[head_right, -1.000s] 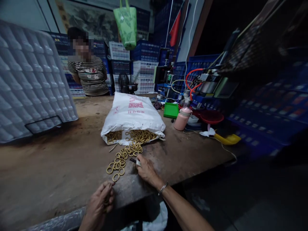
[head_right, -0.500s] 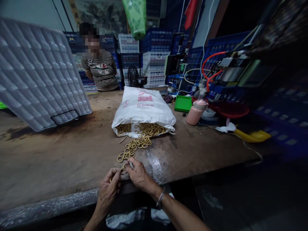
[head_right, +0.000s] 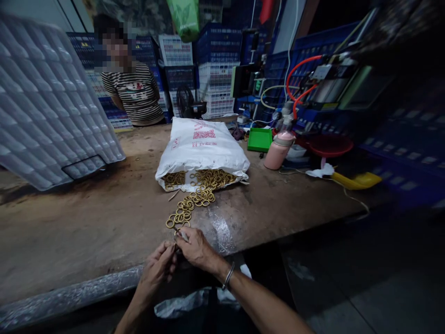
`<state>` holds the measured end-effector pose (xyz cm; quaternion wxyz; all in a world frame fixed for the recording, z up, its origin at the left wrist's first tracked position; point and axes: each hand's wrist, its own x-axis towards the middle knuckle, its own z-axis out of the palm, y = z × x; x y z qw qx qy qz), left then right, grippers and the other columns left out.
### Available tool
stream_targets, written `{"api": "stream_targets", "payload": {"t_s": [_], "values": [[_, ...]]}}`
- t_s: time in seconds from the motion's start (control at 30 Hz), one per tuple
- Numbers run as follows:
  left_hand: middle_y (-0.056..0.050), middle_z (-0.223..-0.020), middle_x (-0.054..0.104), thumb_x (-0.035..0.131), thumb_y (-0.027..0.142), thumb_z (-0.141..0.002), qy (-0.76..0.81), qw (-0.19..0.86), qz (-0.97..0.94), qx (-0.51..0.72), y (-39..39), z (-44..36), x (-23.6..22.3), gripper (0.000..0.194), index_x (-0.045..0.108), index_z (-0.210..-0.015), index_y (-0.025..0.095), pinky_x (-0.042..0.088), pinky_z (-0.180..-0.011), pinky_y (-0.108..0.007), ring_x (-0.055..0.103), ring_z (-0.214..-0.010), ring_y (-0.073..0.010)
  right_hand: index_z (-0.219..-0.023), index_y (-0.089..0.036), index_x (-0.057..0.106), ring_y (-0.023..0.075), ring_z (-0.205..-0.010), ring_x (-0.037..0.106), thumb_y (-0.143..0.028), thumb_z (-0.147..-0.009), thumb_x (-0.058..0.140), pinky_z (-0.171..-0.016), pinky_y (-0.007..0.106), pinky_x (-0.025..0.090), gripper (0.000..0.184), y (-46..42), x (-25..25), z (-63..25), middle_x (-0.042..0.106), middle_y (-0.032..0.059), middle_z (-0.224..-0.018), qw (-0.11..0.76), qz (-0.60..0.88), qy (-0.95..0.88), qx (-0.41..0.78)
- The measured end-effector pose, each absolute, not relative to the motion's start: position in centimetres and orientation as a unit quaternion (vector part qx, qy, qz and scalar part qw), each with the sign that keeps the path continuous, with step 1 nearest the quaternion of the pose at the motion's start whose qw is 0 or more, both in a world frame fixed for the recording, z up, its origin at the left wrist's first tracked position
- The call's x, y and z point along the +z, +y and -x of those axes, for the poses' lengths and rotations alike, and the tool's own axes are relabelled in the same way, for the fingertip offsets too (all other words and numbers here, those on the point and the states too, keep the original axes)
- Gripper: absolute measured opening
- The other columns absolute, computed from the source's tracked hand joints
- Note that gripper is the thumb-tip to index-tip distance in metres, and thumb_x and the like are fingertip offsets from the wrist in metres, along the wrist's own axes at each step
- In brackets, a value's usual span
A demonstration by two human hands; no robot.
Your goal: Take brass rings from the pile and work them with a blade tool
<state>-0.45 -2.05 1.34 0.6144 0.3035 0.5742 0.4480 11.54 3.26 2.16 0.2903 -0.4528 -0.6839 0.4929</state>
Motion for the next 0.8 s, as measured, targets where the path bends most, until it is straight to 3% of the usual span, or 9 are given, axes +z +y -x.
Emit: {"api": "stream_targets", "payload": {"t_s": [0.2,0.33,0.4,0.53,0.8], "values": [[0.008,-0.047,0.048,0.058,0.050,-0.067,0.526,0.656,-0.282,0.462,-2.4,0.1,1.7,0.033,0.047,-0.069,0.019,0.024,-0.032,-0.014,0.035,-0.032,-0.0028,-0.065,-0.017,0.048,0.0072,-0.051,0.040,-0.030,-0.082,0.041,-0.049,0.017,0.030,0.023,3.4,2.1,-11.4,0.046,-0.0050,-0.055,0.282,0.435,-0.677,0.522],[0.008,-0.055,0.050,0.059,0.047,-0.068,0.526,0.647,-0.261,0.487,-2.4,0.3,1.2,0.031,0.046,-0.074,0.019,0.026,-0.034,-0.013,0.040,-0.036,-0.0028,-0.068,-0.017,0.049,0.0090,-0.055,0.045,-0.024,-0.082,0.038,-0.053,0.019,0.032,0.019,3.7,1.6,-11.7,0.050,-0.0027,-0.059,0.281,0.476,-0.709,0.438],[0.007,-0.056,0.050,0.059,0.047,-0.068,0.532,0.635,-0.261,0.496,-2.3,0.5,1.1,0.032,0.045,-0.074,0.019,0.026,-0.033,-0.013,0.039,-0.036,-0.0026,-0.073,-0.019,0.051,0.0102,-0.057,0.047,-0.016,-0.076,0.040,-0.055,0.019,0.031,0.012,3.5,1.4,-12.0,0.052,-0.0020,-0.061,0.243,0.482,-0.756,0.371],[0.007,-0.054,0.050,0.060,0.049,-0.066,0.532,0.627,-0.270,0.501,-2.1,0.6,1.1,0.034,0.044,-0.073,0.019,0.027,-0.033,-0.013,0.038,-0.036,-0.0025,-0.082,-0.021,0.053,0.0128,-0.062,0.049,-0.007,-0.064,0.040,-0.057,0.021,0.029,0.026,2.8,1.5,-12.5,0.056,-0.0005,-0.068,0.164,0.452,-0.828,0.288],[0.008,-0.050,0.049,0.061,0.054,-0.061,0.562,0.593,-0.291,0.497,-2.0,0.4,0.8,0.040,0.045,-0.072,0.019,0.026,-0.032,-0.013,0.036,-0.034,-0.0029,-0.092,-0.021,0.052,0.0156,-0.067,0.055,-0.010,-0.066,0.041,-0.057,0.023,0.028,0.030,2.7,2.1,-12.3,0.061,0.0027,-0.076,0.097,0.455,-0.848,0.252]]}}
